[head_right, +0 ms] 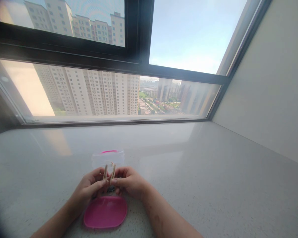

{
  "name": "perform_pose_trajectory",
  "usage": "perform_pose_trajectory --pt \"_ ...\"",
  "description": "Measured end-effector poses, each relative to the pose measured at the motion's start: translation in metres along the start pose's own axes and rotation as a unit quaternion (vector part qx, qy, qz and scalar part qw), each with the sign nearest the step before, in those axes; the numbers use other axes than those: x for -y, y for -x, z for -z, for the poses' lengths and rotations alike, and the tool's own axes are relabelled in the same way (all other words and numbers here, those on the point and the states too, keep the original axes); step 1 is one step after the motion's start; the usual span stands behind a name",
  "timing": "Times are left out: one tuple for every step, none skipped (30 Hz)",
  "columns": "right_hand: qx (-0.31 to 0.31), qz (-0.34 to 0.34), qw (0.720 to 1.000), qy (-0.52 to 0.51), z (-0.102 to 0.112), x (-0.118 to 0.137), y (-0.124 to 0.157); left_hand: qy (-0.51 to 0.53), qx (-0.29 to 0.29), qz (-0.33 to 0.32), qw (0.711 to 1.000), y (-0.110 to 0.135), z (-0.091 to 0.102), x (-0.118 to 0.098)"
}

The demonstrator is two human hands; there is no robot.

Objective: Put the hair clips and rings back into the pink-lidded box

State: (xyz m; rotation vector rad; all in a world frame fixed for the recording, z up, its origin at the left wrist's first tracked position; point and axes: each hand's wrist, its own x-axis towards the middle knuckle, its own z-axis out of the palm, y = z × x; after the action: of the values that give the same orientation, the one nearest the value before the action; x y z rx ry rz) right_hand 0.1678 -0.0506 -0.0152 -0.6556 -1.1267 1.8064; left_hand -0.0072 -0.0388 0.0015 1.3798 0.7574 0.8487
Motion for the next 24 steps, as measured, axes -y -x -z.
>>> perform_pose_trajectory --pt "0.000 -0.001 1.000 0.000 0.0001 -0.0001 -0.0001 0.000 -0.001 0.000 1.000 -0.0002 0.0000 0.0000" --pt "0.000 -0.003 1.000 0.002 0.0003 -0.0002 -0.0001 0.000 -0.002 0.001 1.000 -0.0005 -0.0001 0.0000" --pt "0.001 -0.005 1.000 0.004 0.0006 -0.0002 -0.0001 0.004 -0.004 0.002 1.000 -0.0007 -0.0002 0.0002" --pt "0.002 -0.006 1.000 0.005 0.0009 -0.0002 0.0001 0.009 -0.007 0.004 1.000 -0.0009 -0.0003 0.0004" --pt "0.002 -0.007 1.000 0.008 0.0011 -0.0002 0.0003 0.016 -0.009 0.005 1.000 -0.0012 -0.0003 0.0009" --pt "0.002 -0.009 1.000 0.011 0.0013 -0.0001 0.0005 0.022 -0.011 0.007 1.000 -0.0016 -0.0002 0.0016" --pt "0.001 -0.010 1.000 0.014 0.0014 0.0001 0.0007 0.029 -0.010 0.009 0.999 -0.0020 0.0000 0.0024" --pt "0.001 -0.011 1.000 0.016 0.0015 0.0003 0.0009 0.034 -0.009 0.010 0.999 -0.0025 0.0003 0.0033" --pt "0.001 -0.012 1.000 0.018 0.0015 0.0005 0.0010 0.038 -0.006 0.011 0.999 -0.0029 0.0007 0.0041" --pt "0.001 -0.014 1.000 0.019 0.0015 0.0007 0.0011 0.042 -0.004 0.011 0.999 -0.0032 0.0010 0.0047" --pt "0.002 -0.016 1.000 0.020 0.0016 0.0008 0.0011 0.046 -0.006 0.012 0.999 -0.0033 0.0011 0.0051" --pt "0.003 -0.018 1.000 0.021 0.0016 0.0010 0.0011 0.048 -0.007 0.012 0.999 -0.0033 0.0010 0.0051" --pt "0.003 -0.019 1.000 0.022 0.0016 0.0011 0.0011 0.049 -0.009 0.012 0.999 -0.0031 0.0007 0.0047" --pt "0.003 -0.020 1.000 0.023 0.0015 0.0011 0.0011 0.050 -0.011 0.012 0.999 -0.0027 0.0001 0.0040" --pt "0.003 -0.020 1.000 0.023 0.0015 0.0012 0.0012 0.049 -0.012 0.012 0.999 -0.0022 -0.0006 0.0030" --pt "0.002 -0.019 1.000 0.022 0.0014 0.0013 0.0014 0.049 -0.014 0.011 0.999 -0.0017 -0.0015 0.0020" --pt "0.001 -0.019 1.000 0.020 0.0012 0.0015 0.0016 0.049 -0.013 0.010 0.999 -0.0013 -0.0023 0.0010" --pt "0.000 -0.019 1.000 0.018 0.0009 0.0018 0.0020 0.049 -0.015 0.009 0.999 -0.0009 -0.0030 0.0003" --pt "-0.001 -0.019 1.000 0.016 0.0006 0.0022 0.0023 0.049 -0.017 0.009 0.999 -0.0008 -0.0034 -0.0001" --pt "-0.002 -0.020 1.000 0.015 0.0002 0.0028 0.0027 0.048 -0.018 0.009 0.999 -0.0008 -0.0035 -0.0001" --pt "-0.004 -0.021 1.000 0.017 -0.0002 0.0033 0.0031 0.046 -0.018 0.009 0.999 -0.0009 -0.0032 0.0002" --pt "-0.005 -0.023 1.000 0.020 -0.0006 0.0038 0.0035 0.043 -0.018 0.009 0.999 -0.0012 -0.0026 0.0008" --pt "-0.007 -0.023 0.999 0.023 -0.0009 0.0042 0.0038 0.038 -0.016 0.009 0.999 -0.0016 -0.0018 0.0016" --pt "-0.009 -0.024 0.999 0.025 -0.0011 0.0045 0.0040 0.034 -0.013 0.010 0.999 -0.0019 -0.0009 0.0023"
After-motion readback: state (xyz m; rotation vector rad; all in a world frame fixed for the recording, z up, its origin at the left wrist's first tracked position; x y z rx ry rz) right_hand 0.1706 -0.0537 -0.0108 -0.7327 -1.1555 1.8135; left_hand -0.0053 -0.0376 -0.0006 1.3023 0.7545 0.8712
